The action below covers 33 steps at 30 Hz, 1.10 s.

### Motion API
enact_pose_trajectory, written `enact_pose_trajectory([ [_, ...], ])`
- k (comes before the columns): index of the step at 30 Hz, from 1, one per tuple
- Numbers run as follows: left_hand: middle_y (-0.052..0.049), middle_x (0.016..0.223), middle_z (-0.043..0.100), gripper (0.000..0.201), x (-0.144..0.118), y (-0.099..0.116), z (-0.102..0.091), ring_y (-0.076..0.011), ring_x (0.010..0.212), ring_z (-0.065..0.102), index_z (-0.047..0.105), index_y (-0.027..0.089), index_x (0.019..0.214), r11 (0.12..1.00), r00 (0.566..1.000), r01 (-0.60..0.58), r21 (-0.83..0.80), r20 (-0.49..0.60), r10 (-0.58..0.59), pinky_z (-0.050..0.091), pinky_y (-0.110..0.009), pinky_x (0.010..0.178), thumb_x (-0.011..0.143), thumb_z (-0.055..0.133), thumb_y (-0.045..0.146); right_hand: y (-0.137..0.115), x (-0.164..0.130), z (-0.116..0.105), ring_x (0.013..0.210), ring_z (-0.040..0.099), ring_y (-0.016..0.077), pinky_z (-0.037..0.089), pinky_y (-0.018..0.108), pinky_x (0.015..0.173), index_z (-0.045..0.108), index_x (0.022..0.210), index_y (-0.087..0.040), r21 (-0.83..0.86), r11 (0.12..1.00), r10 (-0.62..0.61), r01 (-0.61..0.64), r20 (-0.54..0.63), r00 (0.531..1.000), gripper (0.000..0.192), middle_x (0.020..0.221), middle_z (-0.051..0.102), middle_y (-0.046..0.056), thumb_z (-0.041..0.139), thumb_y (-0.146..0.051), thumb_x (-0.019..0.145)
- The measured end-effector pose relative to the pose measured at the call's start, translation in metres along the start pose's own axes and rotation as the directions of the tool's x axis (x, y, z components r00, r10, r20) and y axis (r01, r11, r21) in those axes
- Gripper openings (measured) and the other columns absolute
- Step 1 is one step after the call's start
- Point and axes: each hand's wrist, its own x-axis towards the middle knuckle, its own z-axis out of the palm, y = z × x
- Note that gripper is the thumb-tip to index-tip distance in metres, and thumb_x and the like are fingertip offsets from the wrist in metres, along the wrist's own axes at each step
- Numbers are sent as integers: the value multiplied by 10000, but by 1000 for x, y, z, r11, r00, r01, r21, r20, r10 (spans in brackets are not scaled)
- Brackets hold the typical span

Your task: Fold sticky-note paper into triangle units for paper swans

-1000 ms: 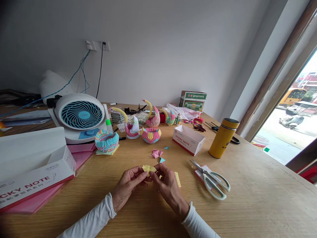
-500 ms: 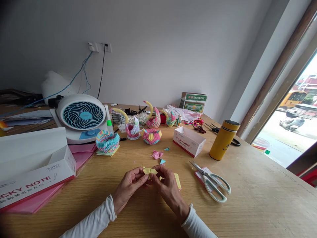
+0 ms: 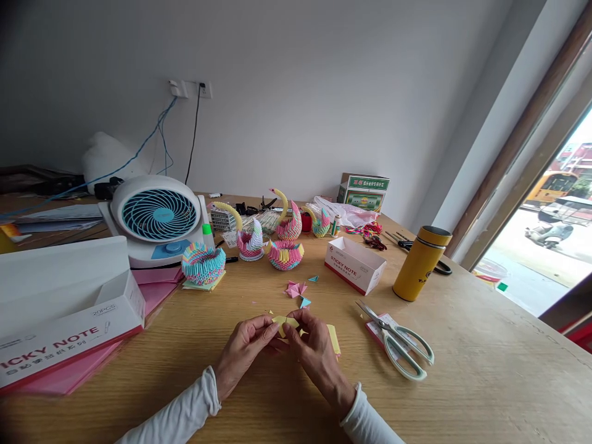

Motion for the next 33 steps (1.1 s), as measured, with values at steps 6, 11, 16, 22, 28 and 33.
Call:
enact_pose_trajectory([
  [6, -71, 759, 735, 319, -1, 1, 1, -206, 656, 702, 686, 135, 804, 1000, 998, -17, 7, 57, 16, 533, -279, 620, 794, 655, 453, 1, -1, 1, 561, 435, 101, 373, 202, 477, 599, 870, -159, -33, 999, -41, 39, -45, 998, 364, 709, 529, -10, 656, -508, 787],
  [11, -72, 745, 737, 317, -2, 4, 2, -214, 662, 705, 706, 136, 817, 999, 998, -14, 29, 63, 12, 532, -278, 610, 805, 642, 446, 3, -1, 2, 520, 384, 79, 331, 190, 442, 562, 863, -174, 113, 993, -32, 31, 5, 999, 322, 704, 500, -26, 650, -478, 805],
  [16, -72, 707, 732, 340, -4, 5, 4, -222, 644, 704, 710, 136, 827, 1000, 998, -8, 14, 67, 8, 527, -291, 610, 794, 645, 468, 1, -2, 0, 500, 344, 78, 307, 192, 443, 556, 819, -182, 155, 987, -36, 29, 39, 999, 284, 626, 444, -50, 650, -450, 811],
  [22, -75, 682, 727, 332, -5, 4, 4, -226, 633, 703, 698, 134, 781, 1000, 996, -1, -7, 86, 2, 535, -306, 616, 795, 639, 461, -1, -2, -3, 493, 335, 84, 296, 202, 452, 550, 756, -182, 91, 994, -62, 56, 69, 996, 238, 593, 421, -55, 622, -399, 822],
  [28, -75, 709, 732, 304, -5, 3, 2, -210, 653, 699, 704, 118, 817, 994, 995, 38, -103, 93, -28, 528, -283, 626, 789, 658, 417, -1, -2, -5, 564, 405, 105, 341, 205, 495, 584, 755, -175, -23, 993, -113, 115, 59, 992, 172, 654, 472, -28, 597, -326, 837],
  [33, -96, 786, 742, 301, -5, 2, -1, -213, 714, 702, 704, 106, 854, 982, 992, 58, -178, 122, -36, 537, -301, 690, 807, 662, 401, -2, -3, -7, 578, 432, 106, 353, 200, 491, 589, 777, -175, -25, 993, -114, 116, 68, 991, 174, 711, 512, -11, 586, -331, 854],
])
